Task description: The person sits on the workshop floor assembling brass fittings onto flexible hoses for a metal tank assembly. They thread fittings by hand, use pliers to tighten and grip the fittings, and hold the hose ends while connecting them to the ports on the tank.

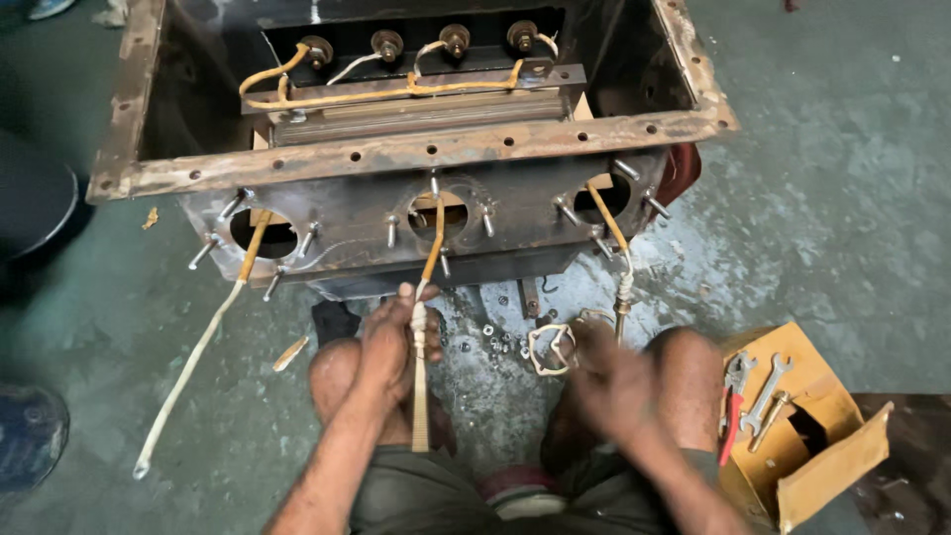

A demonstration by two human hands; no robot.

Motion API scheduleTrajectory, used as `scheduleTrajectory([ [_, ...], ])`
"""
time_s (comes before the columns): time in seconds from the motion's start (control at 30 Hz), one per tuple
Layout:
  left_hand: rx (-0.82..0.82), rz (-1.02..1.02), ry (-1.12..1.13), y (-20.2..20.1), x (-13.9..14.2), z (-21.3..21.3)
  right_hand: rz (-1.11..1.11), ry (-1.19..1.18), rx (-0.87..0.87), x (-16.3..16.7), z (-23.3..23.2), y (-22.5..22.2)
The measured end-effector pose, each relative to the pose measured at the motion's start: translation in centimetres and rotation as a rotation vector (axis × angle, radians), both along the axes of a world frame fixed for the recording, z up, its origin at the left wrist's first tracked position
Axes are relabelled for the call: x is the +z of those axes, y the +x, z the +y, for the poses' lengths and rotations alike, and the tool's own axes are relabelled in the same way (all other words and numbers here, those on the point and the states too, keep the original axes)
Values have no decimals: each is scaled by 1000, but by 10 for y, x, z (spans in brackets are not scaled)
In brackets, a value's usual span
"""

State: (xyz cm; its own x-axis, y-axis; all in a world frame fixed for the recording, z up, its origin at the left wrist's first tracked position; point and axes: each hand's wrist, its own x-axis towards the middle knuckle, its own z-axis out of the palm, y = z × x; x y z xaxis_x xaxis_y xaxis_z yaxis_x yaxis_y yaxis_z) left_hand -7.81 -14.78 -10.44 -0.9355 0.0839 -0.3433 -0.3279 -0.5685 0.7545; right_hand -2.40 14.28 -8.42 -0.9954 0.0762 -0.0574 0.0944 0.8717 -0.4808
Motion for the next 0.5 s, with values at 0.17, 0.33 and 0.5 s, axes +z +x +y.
scheduleTrajectory([
  [0.17, -91, -167, -123, 5, 31, 16, 495, -236, -77, 4, 67, -51],
  [0.33, -55, -109, -6, 10, 49, 38, -195, -977, -70, 35, 72, -74],
  [0.5, -57, -122, -34, 14, 56, 42, -433, -876, -87, 76, 76, -89],
])
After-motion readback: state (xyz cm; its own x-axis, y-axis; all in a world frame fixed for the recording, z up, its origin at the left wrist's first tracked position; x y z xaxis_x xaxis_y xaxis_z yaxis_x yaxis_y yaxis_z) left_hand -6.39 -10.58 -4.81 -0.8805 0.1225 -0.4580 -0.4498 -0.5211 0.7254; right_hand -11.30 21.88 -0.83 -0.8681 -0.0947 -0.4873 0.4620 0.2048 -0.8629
